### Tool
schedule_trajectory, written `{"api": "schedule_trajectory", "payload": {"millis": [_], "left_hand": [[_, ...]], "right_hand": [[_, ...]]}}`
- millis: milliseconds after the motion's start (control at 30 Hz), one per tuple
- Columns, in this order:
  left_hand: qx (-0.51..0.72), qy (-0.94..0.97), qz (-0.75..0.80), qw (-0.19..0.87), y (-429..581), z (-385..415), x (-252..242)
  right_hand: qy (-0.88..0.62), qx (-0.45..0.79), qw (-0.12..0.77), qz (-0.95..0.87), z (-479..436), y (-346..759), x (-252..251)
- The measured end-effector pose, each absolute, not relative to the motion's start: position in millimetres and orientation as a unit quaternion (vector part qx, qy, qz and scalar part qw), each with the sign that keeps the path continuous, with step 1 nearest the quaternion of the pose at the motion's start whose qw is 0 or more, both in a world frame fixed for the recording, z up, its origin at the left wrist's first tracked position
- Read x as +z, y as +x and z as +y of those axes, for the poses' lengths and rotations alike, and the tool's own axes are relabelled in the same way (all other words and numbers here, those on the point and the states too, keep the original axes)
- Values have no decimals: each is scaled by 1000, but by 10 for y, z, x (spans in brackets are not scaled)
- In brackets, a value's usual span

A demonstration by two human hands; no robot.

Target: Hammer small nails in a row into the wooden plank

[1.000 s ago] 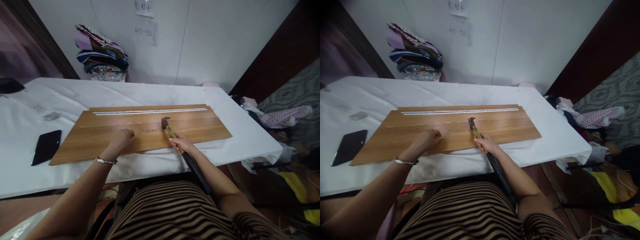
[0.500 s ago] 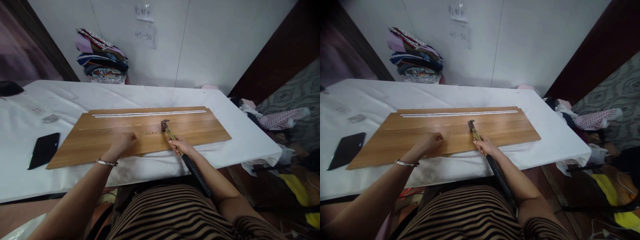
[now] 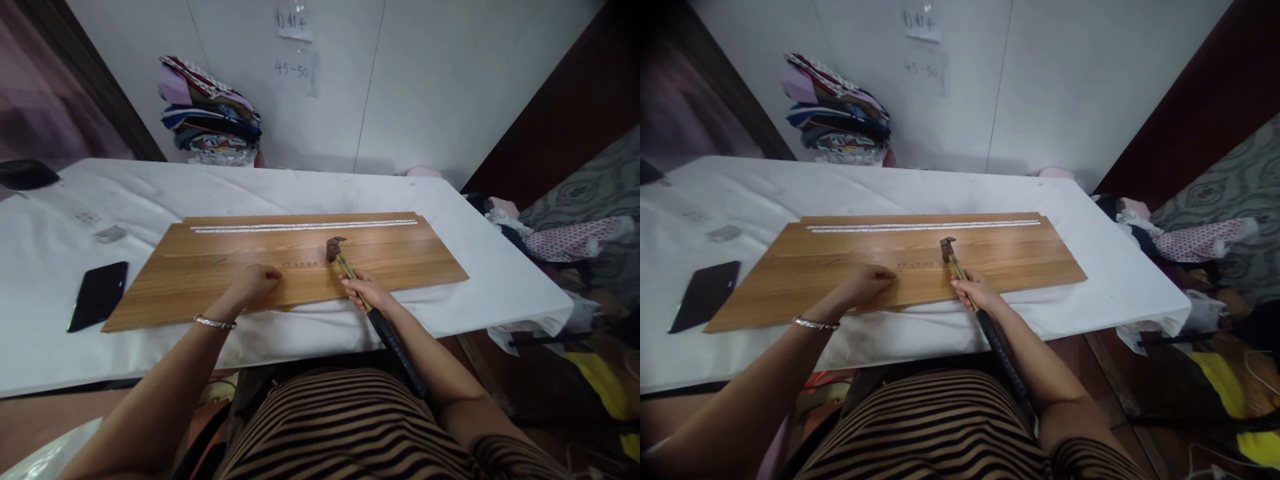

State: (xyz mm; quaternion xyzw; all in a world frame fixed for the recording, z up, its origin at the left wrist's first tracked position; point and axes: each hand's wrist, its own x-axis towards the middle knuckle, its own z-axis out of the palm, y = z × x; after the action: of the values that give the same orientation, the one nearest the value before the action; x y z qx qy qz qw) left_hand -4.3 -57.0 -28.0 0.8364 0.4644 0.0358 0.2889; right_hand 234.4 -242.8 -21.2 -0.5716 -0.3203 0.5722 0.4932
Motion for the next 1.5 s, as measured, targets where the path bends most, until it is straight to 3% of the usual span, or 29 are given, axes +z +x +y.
{"api": "schedule_trajectory", "payload": {"millis": [300, 567, 733, 967, 1267, 1500], "left_hand": [[189, 835, 414, 311, -37, -583, -489], [237, 795, 450, 330, -3, -710, -571], [227, 787, 479, 315, -14, -738, -552], [171, 798, 547, 188, -2, -802, -451], [115, 841, 523, 73, -137, -586, -406], [133, 826, 542, 80, -184, -539, -440]], "right_hand": [[-572, 572, 492, -321, -2427, 2363, -199], [-581, 569, 489, -317, -2414, 2351, -196], [-573, 565, 496, -325, -2413, 2357, -203], [-588, 562, 486, -319, -2426, 2338, -198], [-595, 562, 479, -316, -2432, 2329, -171], [-583, 565, 486, -323, -2421, 2339, -178]]}}
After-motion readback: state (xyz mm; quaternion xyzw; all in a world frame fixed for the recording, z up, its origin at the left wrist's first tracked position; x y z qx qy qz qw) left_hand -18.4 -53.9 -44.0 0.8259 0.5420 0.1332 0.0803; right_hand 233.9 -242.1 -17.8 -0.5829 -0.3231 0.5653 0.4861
